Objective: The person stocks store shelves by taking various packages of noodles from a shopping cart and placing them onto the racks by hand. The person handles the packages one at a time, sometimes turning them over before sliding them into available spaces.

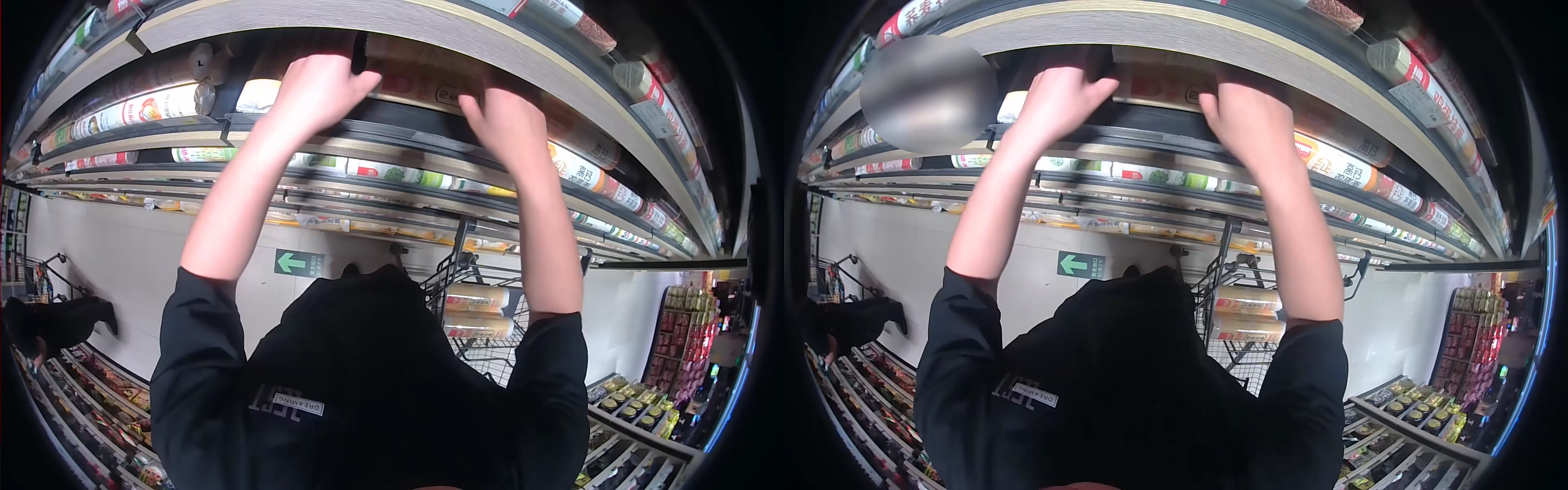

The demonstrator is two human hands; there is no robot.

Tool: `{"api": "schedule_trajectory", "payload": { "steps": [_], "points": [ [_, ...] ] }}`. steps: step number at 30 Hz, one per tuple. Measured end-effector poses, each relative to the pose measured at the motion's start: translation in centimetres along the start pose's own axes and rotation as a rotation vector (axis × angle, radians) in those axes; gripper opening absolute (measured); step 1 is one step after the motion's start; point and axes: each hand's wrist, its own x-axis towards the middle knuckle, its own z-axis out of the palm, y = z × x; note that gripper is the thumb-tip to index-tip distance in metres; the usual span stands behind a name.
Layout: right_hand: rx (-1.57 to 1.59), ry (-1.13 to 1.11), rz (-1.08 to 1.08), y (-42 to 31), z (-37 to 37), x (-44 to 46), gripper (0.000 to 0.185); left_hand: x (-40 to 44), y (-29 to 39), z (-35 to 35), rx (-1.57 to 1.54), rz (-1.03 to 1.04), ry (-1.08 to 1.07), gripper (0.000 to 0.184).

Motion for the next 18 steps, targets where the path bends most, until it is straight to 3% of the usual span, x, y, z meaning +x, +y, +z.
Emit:
{"api": "schedule_trajectory", "payload": {
  "steps": [3, 4, 7, 8, 11, 14, 17, 18],
  "points": [
    [-0.149, 0.300, -0.296, 3.7, 2.7, 5.0, 0.038, 5.1, -2.7, 3.7, -0.143, 0.357, 0.314, 0.060],
    [-0.214, 0.391, -0.299, 4.0, 3.0, 5.6, 0.052, 5.6, -2.4, 3.3, -0.131, 0.337, 0.270, 0.061],
    [-0.296, 0.236, -0.208, 4.7, 2.2, 7.2, 0.053, 6.0, -1.8, 2.7, -0.248, 0.276, 0.105, 0.062],
    [-0.235, 0.210, -0.191, 4.6, 2.0, 7.5, 0.053, 6.0, -2.0, 2.9, -0.269, 0.332, 0.174, 0.064],
    [-0.045, 0.089, -0.124, 4.7, 1.4, 7.9, 0.054, 5.6, -1.5, 3.4, -0.717, 0.175, 0.013, 0.066],
    [0.016, -0.006, -0.115, 5.3, 1.5, 8.1, 0.053, 5.5, -1.2, 2.2, -0.306, 0.243, 0.023, 0.066],
    [-0.093, 0.118, -0.246, 6.2, 4.2, 7.6, 0.051, 3.4, -0.5, 2.7, 0.023, 0.230, 0.324, 0.065],
    [-0.074, 0.163, -0.287, 7.0, 4.7, 7.7, 0.050, 4.1, -2.2, 5.2, -0.019, 0.317, 0.435, 0.063]
  ]
}}
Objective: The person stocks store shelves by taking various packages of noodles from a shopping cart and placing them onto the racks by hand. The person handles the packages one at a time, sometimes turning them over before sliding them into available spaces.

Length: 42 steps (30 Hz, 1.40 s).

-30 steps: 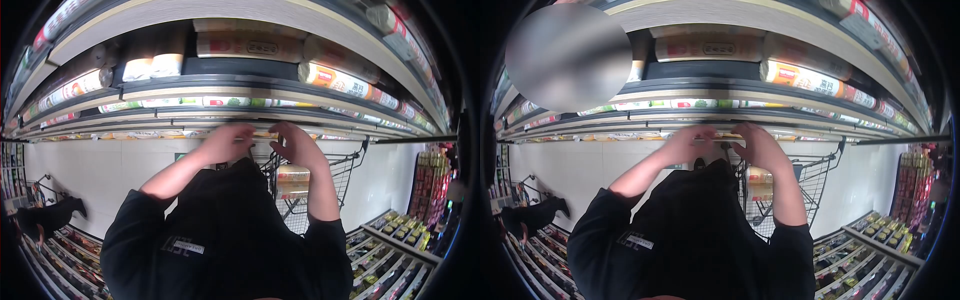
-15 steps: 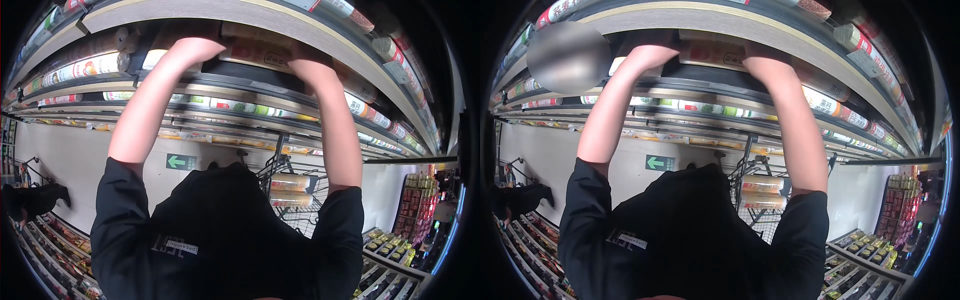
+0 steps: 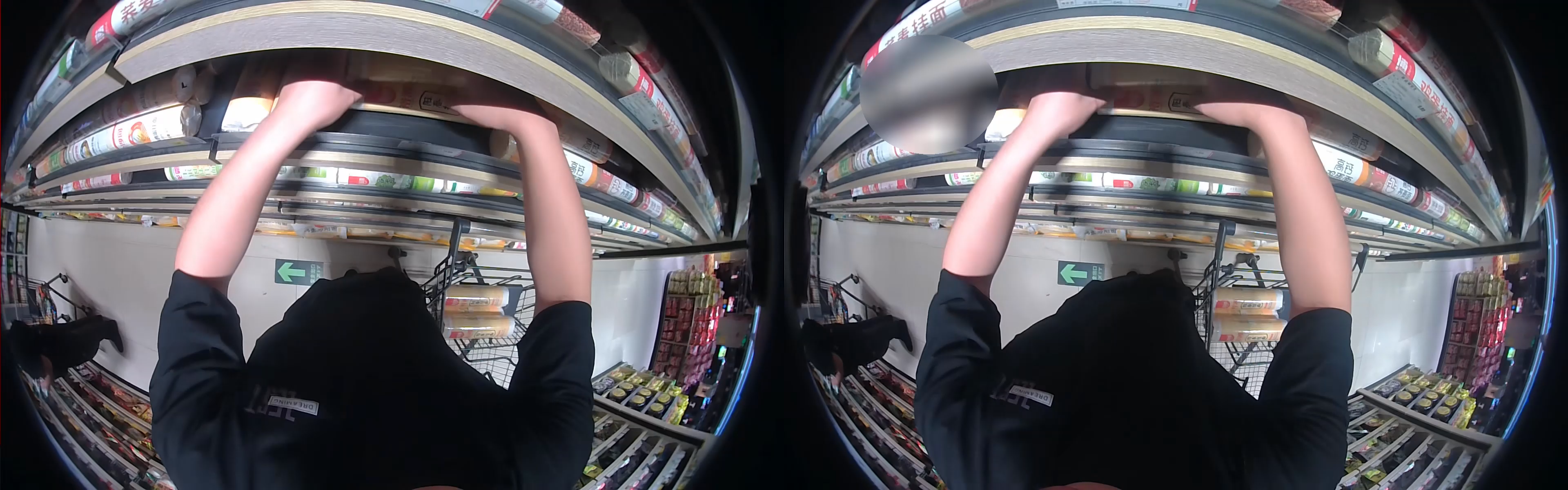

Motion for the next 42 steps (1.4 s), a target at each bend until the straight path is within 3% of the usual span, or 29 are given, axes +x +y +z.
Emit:
{"api": "schedule_trajectory", "payload": {
  "steps": [1, 3, 4, 7, 10, 13, 17, 19, 20, 23, 24, 26, 28, 29, 31, 32, 35, 36, 37, 39, 40, 42],
  "points": [
    [0.016, 0.044, -0.035, 0.4, 0.4, -0.4, 0.049, -0.2, 0.7, -0.6, -0.056, -0.054, -0.084, 0.064],
    [0.069, -0.098, -0.029, -0.9, -1.3, -0.8, 0.048, -1.3, 2.8, -2.6, -0.170, -0.166, -0.255, 0.066],
    [0.096, -0.165, -0.025, -1.6, -2.2, -1.0, 0.048, -1.6, 2.8, -2.8, -0.137, -0.078, -0.262, 0.072],
    [0.080, -0.099, -0.028, -2.4, -2.8, -1.7, 0.052, -1.9, 3.7, -4.5, -0.264, -0.099, -0.222, 0.077],
    [0.022, 0.227, -0.152, -1.5, -0.9, -2.3, 0.060, -2.0, 3.1, -3.6, -0.262, -0.030, -0.260, 0.076],
    [0.005, 0.238, -0.154, -1.5, -0.4, -2.7, 0.067, -1.4, 4.4, -5.6, -0.214, -0.134, -0.455, 0.062],
    [0.034, 0.189, -0.190, -1.5, -0.6, -2.5, 0.068, -3.5, 4.5, -4.3, -0.296, 0.007, -0.115, 0.064],
    [0.086, 0.094, -0.185, -2.4, -1.4, -2.5, 0.063, -5.2, 5.0, -4.3, -0.353, 0.171, 0.087, 0.065],
    [0.259, -0.074, -0.141, -2.4, -1.6, -2.4, 0.060, -5.8, 5.1, -4.2, -0.378, 0.225, 0.116, 0.067],
    [0.445, -0.239, -0.188, -2.5, -3.0, -2.1, 0.076, -8.0, 5.2, -4.3, -0.271, 0.339, 0.193, 0.069],
    [0.483, -0.027, -0.328, -2.7, -2.5, -3.3, 0.063, -8.9, 5.0, -4.8, -0.249, 0.381, 0.187, 0.069],
    [0.476, 0.160, -0.443, -3.6, -3.8, -5.9, 0.044, -10.5, 4.5, -5.8, -0.215, 0.469, 0.191, 0.070],
    [0.250, 0.523, -0.583, -4.4, -3.2, -7.2, 0.022, -12.2, 4.7, -6.1, -0.256, 0.530, 0.208, 0.075],
    [0.182, 0.664, -0.629, -4.2, -3.4, -9.2, 0.021, -12.9, 5.1, -6.0, -0.314, 0.555, 0.219, 0.078],
    [0.138, 0.649, -0.595, -3.9, -2.8, -12.2, 0.021, -14.4, 6.7, -5.2, -0.444, 0.510, 0.197, 0.080],
    [0.003, 0.368, -0.515, -4.0, -4.1, -14.2, 0.032, -15.0, 7.5, -5.1, -0.487, 0.519, 0.118, 0.083],
    [0.020, 0.436, -0.429, -2.3, -1.6, -19.7, 0.032, -16.2, 9.3, -3.2, -0.740, 0.503, -0.130, 0.090],
    [0.067, 0.281, -0.333, -1.9, -1.0, -21.5, 0.057, -16.6, 9.7, -2.0, -0.901, 0.438, -0.286, 0.085],
    [0.110, 0.252, -0.250, -1.4, -0.2, -23.3, 0.058, -16.8, 10.3, -0.7, -1.058, 0.367, -0.441, 0.081],
    [0.180, 0.131, -0.103, -0.2, 1.2, -26.8, 0.058, -17.2, 11.6, 1.7, -1.036, 0.283, -0.731, 0.084],
    [0.204, 0.041, -0.039, 0.5, 1.8, -28.5, 0.056, -17.4, 13.2, 2.5, -1.097, 0.079, -0.927, 0.086],
    [0.239, -0.169, 0.088, 1.6, 3.0, -31.5, 0.061, -17.6, 15.1, 6.1, -1.084, 0.097, -1.081, 0.083]
  ]
}}
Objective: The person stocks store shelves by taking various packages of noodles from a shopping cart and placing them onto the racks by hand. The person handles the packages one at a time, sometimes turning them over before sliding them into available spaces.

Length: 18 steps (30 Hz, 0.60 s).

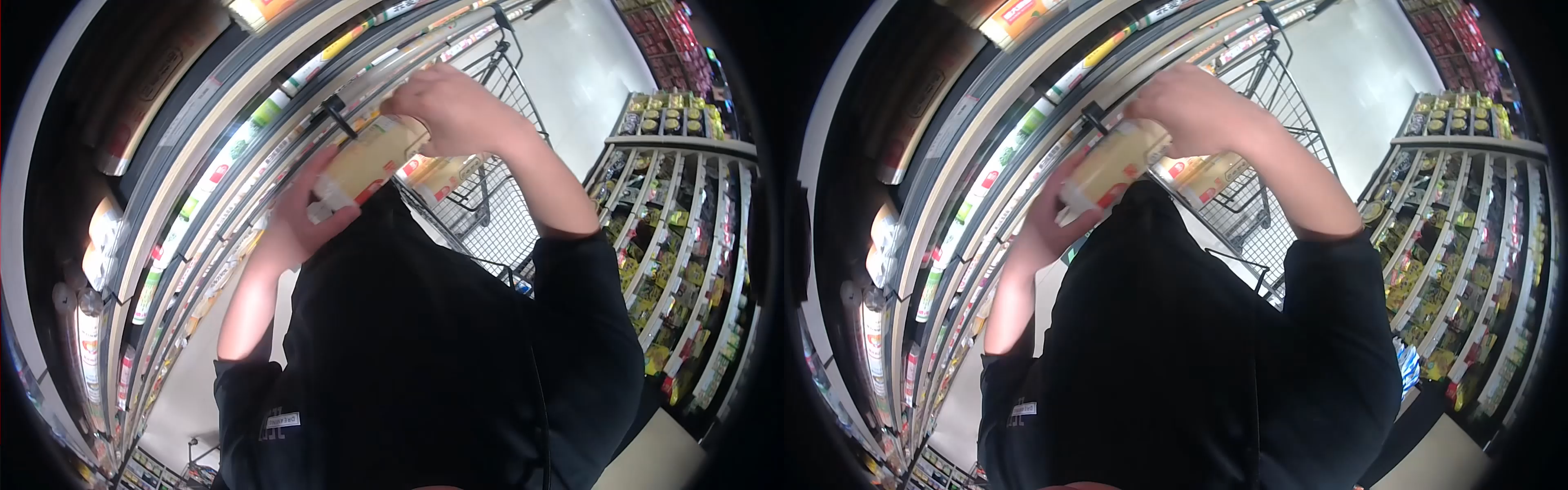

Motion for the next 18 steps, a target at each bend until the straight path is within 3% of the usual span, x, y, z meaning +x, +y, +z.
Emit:
{"api": "schedule_trajectory", "payload": {
  "steps": [4, 7, 14, 18],
  "points": [
    [0.053, -0.226, 0.192, 4.4, 4.7, -4.6, 0.061, 5.0, -2.6, 4.7, 0.272, 0.047, -0.203, 0.078],
    [0.079, -0.376, 0.303, 6.6, 7.0, -6.7, 0.063, 8.4, -3.7, 8.3, 0.477, -0.033, -0.307, 0.077],
    [0.040, -0.506, 0.406, 10.8, 11.3, -8.0, 0.070, 14.2, -7.6, 13.7, 0.623, -0.025, -0.350, 0.056],
    [0.092, -0.623, 0.480, 12.8, 15.0, -7.5, 0.076, 15.3, -8.2, 14.3, 0.782, -0.033, -0.369, 0.056]
  ]
}}
